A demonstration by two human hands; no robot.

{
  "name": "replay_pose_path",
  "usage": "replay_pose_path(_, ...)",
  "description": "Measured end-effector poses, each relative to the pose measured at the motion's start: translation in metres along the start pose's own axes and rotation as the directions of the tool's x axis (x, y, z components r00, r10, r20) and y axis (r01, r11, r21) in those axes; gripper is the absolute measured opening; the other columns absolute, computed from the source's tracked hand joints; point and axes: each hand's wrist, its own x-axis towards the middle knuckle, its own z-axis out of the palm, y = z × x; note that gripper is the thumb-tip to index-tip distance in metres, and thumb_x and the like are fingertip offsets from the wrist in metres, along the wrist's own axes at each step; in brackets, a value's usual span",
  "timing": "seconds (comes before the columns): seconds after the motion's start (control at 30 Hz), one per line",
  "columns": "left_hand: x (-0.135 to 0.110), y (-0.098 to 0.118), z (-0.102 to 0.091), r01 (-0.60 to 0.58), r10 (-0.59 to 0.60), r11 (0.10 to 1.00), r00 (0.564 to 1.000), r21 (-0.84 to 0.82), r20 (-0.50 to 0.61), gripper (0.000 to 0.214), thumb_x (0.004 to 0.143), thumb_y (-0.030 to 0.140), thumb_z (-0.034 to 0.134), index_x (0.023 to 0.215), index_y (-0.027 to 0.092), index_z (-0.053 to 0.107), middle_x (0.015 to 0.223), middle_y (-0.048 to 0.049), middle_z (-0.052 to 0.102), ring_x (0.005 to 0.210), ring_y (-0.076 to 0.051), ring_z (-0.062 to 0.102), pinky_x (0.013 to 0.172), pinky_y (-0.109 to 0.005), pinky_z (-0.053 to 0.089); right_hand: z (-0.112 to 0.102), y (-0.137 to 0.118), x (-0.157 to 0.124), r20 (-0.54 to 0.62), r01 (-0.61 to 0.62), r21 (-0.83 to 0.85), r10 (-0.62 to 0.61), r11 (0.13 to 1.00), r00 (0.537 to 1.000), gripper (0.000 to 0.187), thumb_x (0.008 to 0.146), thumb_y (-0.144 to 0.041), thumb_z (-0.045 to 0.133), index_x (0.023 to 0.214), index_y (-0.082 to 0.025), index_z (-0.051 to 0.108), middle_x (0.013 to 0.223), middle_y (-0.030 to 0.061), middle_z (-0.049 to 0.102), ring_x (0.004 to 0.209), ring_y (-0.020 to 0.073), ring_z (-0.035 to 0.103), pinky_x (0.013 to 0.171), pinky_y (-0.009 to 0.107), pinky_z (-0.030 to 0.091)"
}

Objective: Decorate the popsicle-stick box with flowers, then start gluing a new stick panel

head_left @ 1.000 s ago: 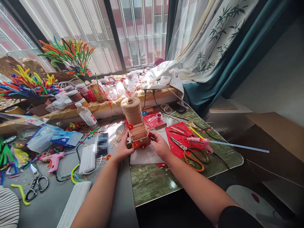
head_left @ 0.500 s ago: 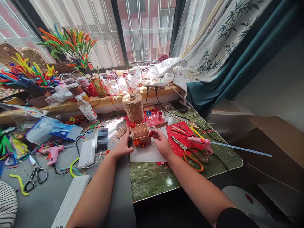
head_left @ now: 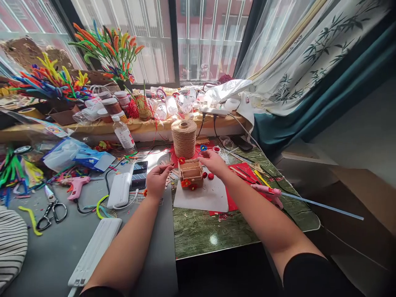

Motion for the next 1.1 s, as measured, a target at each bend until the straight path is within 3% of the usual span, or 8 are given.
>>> replay_pose_path(0.3,0.004,-0.005,0.003,-0.019,0.016,0.993,1.000,-0.119,-0.026,0.040,0.098,0.046,0.060,0.122,0.017,0.072,0.105,-0.0104,0.079,0.100,-0.022,0.076,0.097,-0.040,0.060,0.004,0.001,0.011,-0.024,0.051,-0.100,-0.053,0.994,0.998,0.024,0.086,-0.039,0.073,0.097,-0.019,0.080,0.097,0.0077,0.081,0.090,0.0227,0.073,0.088,0.037,0.056)
replay_pose_path(0.47,0.006,-0.011,0.001,0.018,-0.023,0.992,0.999,-0.123,-0.035,0.040,0.097,0.046,0.060,0.120,0.016,0.072,0.103,-0.0111,0.079,0.097,-0.022,0.076,0.094,-0.040,0.060,0.000,-0.017,0.008,-0.069,0.162,0.035,-0.159,0.986,0.985,0.028,0.088,-0.043,0.071,0.099,-0.019,0.081,0.096,0.0074,0.081,0.092,0.0234,0.075,0.088,0.036,0.056)
replay_pose_path(0.6,0.005,-0.012,0.001,0.024,-0.023,0.999,0.999,-0.041,0.023,0.039,0.097,0.048,0.060,0.115,0.017,0.075,0.104,-0.0109,0.080,0.099,-0.023,0.075,0.096,-0.040,0.058,-0.008,-0.041,0.002,-0.233,0.258,0.126,-0.224,0.958,0.946,0.027,0.089,-0.043,0.073,0.100,-0.019,0.079,0.096,0.0073,0.080,0.088,0.0214,0.074,0.086,0.037,0.057)
replay_pose_path(0.7,0.005,-0.012,0.000,0.010,-0.009,1.000,0.998,-0.014,0.058,0.037,0.098,0.049,0.058,0.113,0.019,0.075,0.103,-0.0098,0.079,0.098,-0.023,0.074,0.096,-0.040,0.057,-0.026,-0.058,-0.018,-0.431,0.382,0.191,-0.272,0.904,0.860,0.026,0.094,-0.043,0.068,0.107,-0.021,0.075,0.099,0.0058,0.077,0.091,0.0188,0.073,0.086,0.035,0.058)
replay_pose_path(0.83,0.003,-0.014,0.002,-0.011,0.012,1.000,0.996,-0.008,0.086,0.035,0.101,0.046,0.052,0.115,0.020,0.071,0.101,-0.0089,0.078,0.097,-0.022,0.073,0.096,-0.041,0.056,-0.048,-0.059,-0.057,-0.588,0.410,0.307,-0.168,0.859,0.792,0.023,0.098,-0.042,0.064,0.110,-0.023,0.068,0.079,-0.0019,0.067,0.068,0.0126,0.068,0.070,0.029,0.059)
replay_pose_path(0.93,0.001,-0.018,0.005,-0.039,0.039,0.999,0.993,-0.005,0.111,0.033,0.101,0.044,0.052,0.117,0.020,0.068,0.109,-0.0100,0.075,0.104,-0.023,0.071,0.100,-0.043,0.054,-0.041,-0.037,-0.087,-0.536,0.301,0.480,0.004,0.824,0.844,0.022,0.094,-0.042,0.068,0.107,-0.024,0.065,0.078,-0.0051,0.059,0.051,0.0071,0.053,0.043,0.019,0.045)
replay_pose_path(1.0,0.001,-0.020,0.005,-0.067,0.065,0.998,0.981,0.004,0.185,0.038,0.097,0.046,0.059,0.125,0.021,0.065,0.123,-0.0128,0.071,0.113,-0.026,0.068,0.102,-0.045,0.053,-0.026,-0.017,-0.102,-0.457,0.192,0.576,0.119,0.795,0.881,0.023,0.093,-0.042,0.070,0.105,-0.024,0.064,0.083,-0.0044,0.062,0.048,0.0051,0.048,0.039,0.017,0.038)
replay_pose_path(1.1,0.002,-0.020,-0.002,-0.135,0.115,0.991,0.907,0.022,0.406,0.082,0.085,0.047,0.076,0.155,0.024,0.041,0.155,-0.0191,0.050,0.139,-0.033,0.054,0.110,-0.049,0.049,0.001,0.007,-0.118,-0.353,0.065,0.654,0.228,0.754,0.907,0.026,0.091,-0.044,0.070,0.103,-0.023,0.062,0.091,-0.0017,0.070,0.042,0.0026,0.040,0.036,0.017,0.033)
